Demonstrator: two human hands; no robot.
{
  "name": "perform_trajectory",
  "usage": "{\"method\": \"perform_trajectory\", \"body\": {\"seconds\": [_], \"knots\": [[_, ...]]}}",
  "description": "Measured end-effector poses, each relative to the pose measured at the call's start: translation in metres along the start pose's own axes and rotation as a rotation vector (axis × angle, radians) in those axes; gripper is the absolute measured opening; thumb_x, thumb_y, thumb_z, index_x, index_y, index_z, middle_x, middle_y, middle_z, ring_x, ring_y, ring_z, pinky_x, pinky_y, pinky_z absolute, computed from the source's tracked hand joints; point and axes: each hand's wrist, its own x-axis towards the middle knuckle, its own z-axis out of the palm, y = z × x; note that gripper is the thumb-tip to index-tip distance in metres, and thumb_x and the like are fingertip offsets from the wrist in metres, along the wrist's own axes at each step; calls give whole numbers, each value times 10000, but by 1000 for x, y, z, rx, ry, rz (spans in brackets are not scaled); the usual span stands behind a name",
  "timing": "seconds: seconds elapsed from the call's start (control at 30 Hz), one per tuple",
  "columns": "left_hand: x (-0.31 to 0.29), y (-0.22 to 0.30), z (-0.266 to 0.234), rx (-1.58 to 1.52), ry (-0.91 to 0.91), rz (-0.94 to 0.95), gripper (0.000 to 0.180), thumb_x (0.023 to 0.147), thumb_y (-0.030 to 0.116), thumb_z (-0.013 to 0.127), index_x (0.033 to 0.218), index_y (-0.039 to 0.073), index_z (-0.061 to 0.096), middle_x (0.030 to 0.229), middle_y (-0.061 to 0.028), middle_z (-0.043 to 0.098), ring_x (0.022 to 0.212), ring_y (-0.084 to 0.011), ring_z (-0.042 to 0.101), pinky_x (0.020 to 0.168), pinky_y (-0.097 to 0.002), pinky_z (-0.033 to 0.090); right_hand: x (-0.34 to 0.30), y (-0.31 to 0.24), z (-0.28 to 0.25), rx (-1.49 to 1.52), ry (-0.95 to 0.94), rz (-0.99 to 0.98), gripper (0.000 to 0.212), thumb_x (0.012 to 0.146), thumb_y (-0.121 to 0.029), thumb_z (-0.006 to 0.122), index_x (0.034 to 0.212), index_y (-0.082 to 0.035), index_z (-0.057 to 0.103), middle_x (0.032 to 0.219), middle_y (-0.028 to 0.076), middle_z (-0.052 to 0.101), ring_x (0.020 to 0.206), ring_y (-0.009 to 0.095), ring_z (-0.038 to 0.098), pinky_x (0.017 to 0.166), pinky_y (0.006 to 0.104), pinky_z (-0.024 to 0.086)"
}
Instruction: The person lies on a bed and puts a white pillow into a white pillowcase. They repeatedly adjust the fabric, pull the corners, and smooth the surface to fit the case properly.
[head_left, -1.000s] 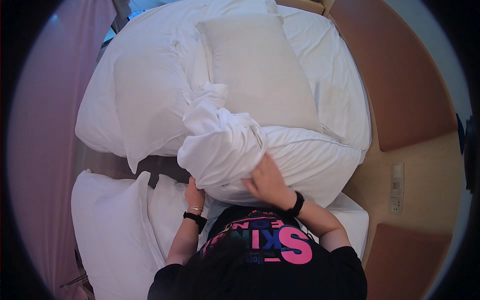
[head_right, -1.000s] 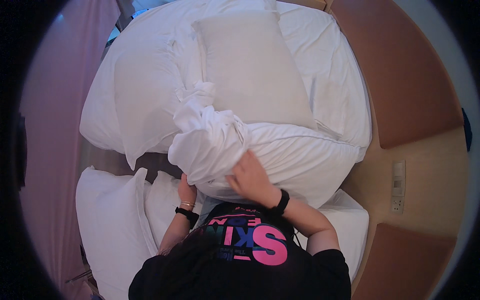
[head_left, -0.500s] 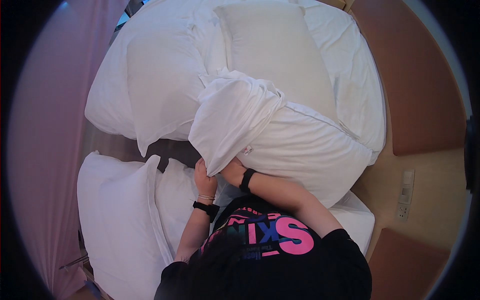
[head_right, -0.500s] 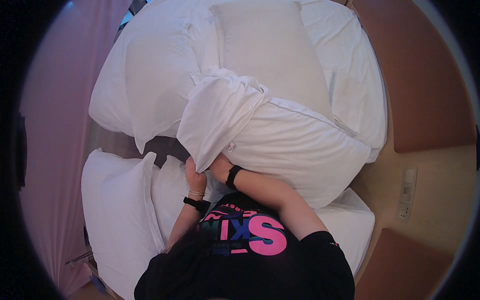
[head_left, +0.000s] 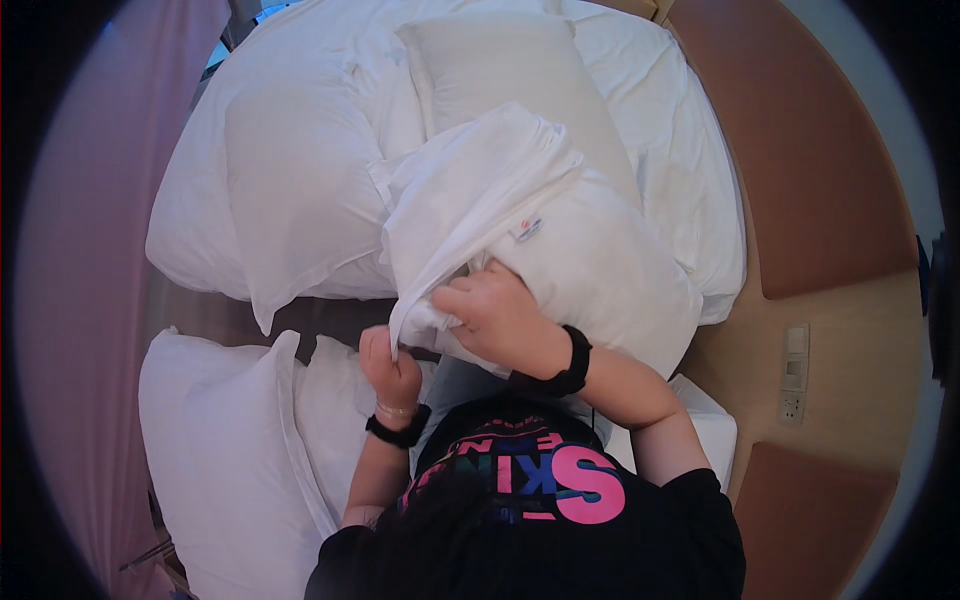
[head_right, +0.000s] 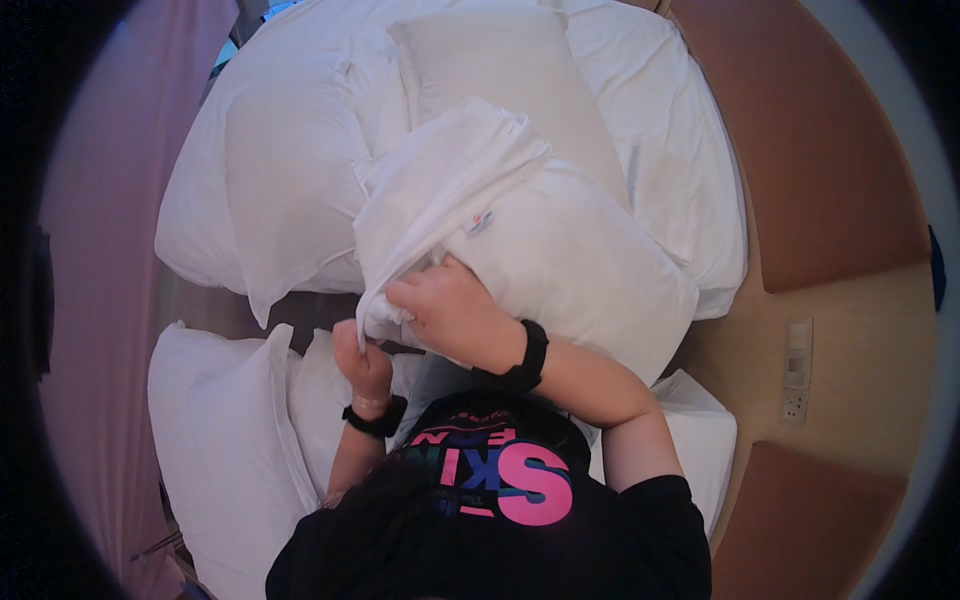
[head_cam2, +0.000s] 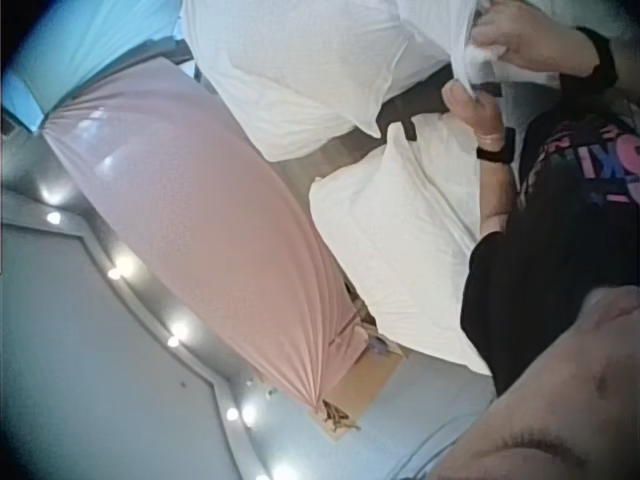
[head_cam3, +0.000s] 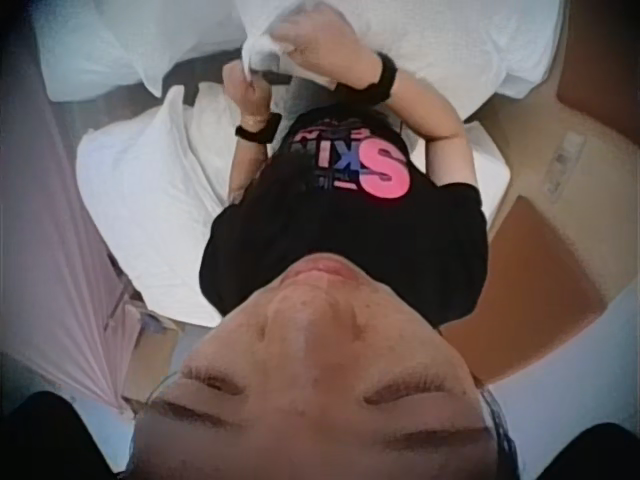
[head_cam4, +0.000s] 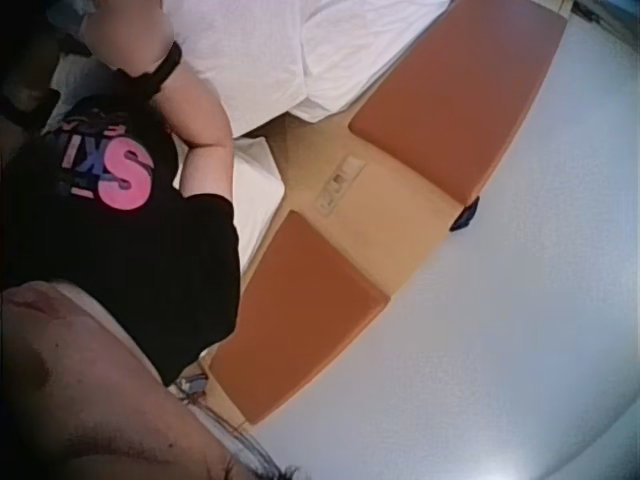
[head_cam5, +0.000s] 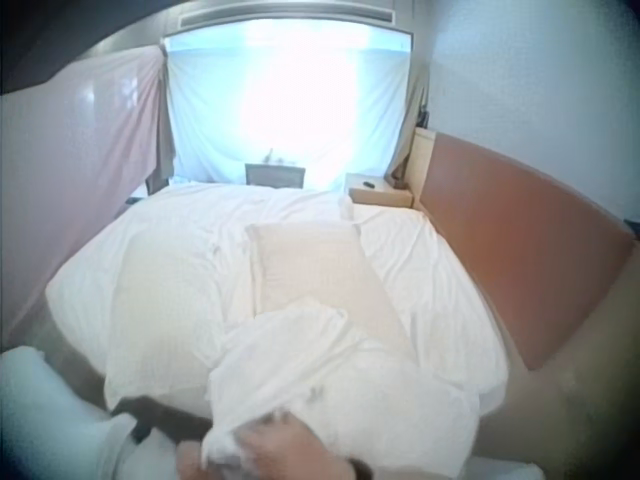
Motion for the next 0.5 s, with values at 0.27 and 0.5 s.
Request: {"method": "perform_trajectory", "body": {"seconds": [0.27,0.5], "knots": [[-27,47,3,-34,-450,207,149,727,-25,558,871,1,588,912,-188,584,762,-366,555,677,-430,452,15,67,99,164,352,-163,228,793,-113,638,1018,-77,655,947,161,667,905,351,635,873,427,470],[-62,-53,55,216,-720,-298,355,739,65,616,1065,-47,530,1078,-279,580,981,-478,585,832,-526,509,2,65,159,93,75,-16,245,814,-114,635,1053,-60,654,1010,153,668,943,328,635,879,405,485]]}}
